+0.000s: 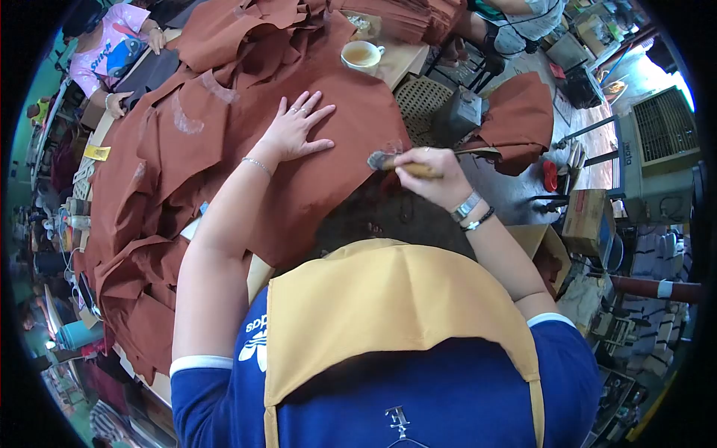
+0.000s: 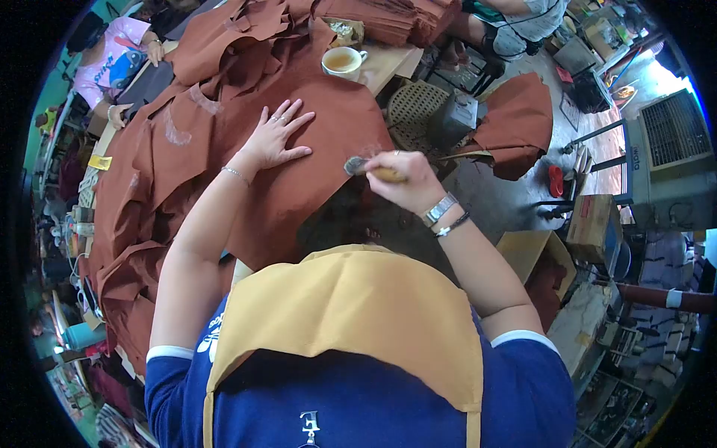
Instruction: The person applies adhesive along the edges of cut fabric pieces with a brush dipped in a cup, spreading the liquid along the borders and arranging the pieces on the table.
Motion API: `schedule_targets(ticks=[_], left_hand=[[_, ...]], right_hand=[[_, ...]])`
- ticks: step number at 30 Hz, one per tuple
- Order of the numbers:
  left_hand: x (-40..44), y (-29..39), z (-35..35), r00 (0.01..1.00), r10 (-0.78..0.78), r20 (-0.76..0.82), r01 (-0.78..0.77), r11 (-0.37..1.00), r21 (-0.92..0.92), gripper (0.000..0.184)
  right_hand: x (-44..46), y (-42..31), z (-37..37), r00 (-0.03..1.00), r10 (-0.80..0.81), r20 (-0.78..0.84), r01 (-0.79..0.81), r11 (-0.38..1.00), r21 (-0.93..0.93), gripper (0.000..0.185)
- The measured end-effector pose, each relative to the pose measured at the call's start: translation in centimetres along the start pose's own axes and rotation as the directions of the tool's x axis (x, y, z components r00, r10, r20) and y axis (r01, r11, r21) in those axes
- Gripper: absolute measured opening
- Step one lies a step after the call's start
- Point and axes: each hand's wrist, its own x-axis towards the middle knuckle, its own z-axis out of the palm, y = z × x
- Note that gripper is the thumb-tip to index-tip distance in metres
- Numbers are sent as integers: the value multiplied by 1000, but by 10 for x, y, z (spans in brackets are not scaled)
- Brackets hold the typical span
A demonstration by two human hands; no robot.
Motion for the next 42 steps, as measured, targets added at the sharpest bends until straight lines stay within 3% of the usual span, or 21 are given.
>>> schedule_targets(ticks=[3,4,8,9,11,13,15,16,17,19,20,23,25,28,32,33,35,38,42], left_hand=[[11,-3,-4,999,41,12,-42,998,38,87],[15,-5,-4,999,52,10,-53,997,47,87],[12,-1,-3,998,56,-36,-54,996,69,84],[4,1,-3,998,-8,-66,11,998,59,84],[-30,12,2,985,-126,-120,132,990,40,83],[-89,23,31,926,-236,-295,168,956,-239,85],[-140,49,-9,929,-371,-13,363,915,-177,86],[-151,48,-15,924,-383,-3,379,916,-131,87],[-155,44,-14,907,-420,1,411,887,-210,88],[-152,33,-9,916,-401,-14,400,916,-41,90],[-150,25,-1,927,-365,-91,361,931,-51,89],[-139,20,-6,927,-361,-102,357,933,-53,88],[-137,17,-9,930,-359,-80,354,933,-70,88],[-138,16,-5,931,-359,-74,353,932,-84,87],[-135,15,-4,929,-358,-87,347,930,-123,90],[-134,14,-4,929,-358,-88,346,929,-127,90],[-136,12,-4,930,-355,-92,344,931,-122,90],[-134,14,-1,927,-359,-107,346,930,-121,90],[-135,13,0,927,-360,-105,345,929,-131,90]], right_hand=[[-11,5,-24,997,66,-29,-70,990,-124,15],[-11,5,-35,996,82,-40,-89,966,-242,15],[-6,-14,-6,995,-40,-91,38,999,-26,15],[-8,-11,3,999,23,31,-23,1000,-8,15],[-12,-9,12,1000,9,-4,-9,1000,-5,15],[-14,-5,11,999,36,-6,-36,999,-6,16],[-19,-1,3,997,70,-21,-71,994,-77,16],[-19,-3,-7,996,83,-25,-86,986,-145,16],[-20,-4,-15,996,89,-20,-91,972,-216,16],[-19,-7,-16,996,64,-55,-73,982,-177,16],[-15,-15,-9,997,23,-72,-32,991,-128,17],[-6,-26,25,997,-64,-32,64,998,11,19],[-10,-21,28,995,-93,31,94,993,-68,18],[-18,-15,-2,998,58,36,-43,946,-321,16],[-6,-41,32,990,-137,-21,135,986,-96,18],[-2,-44,44,988,-154,27,155,986,-59,19],[-5,-46,48,987,-97,127,108,991,-82,18],[-13,-29,20,995,0,100,26,966,-258,14],[0,-59,48,991,-134,21,135,991,-28,17]])
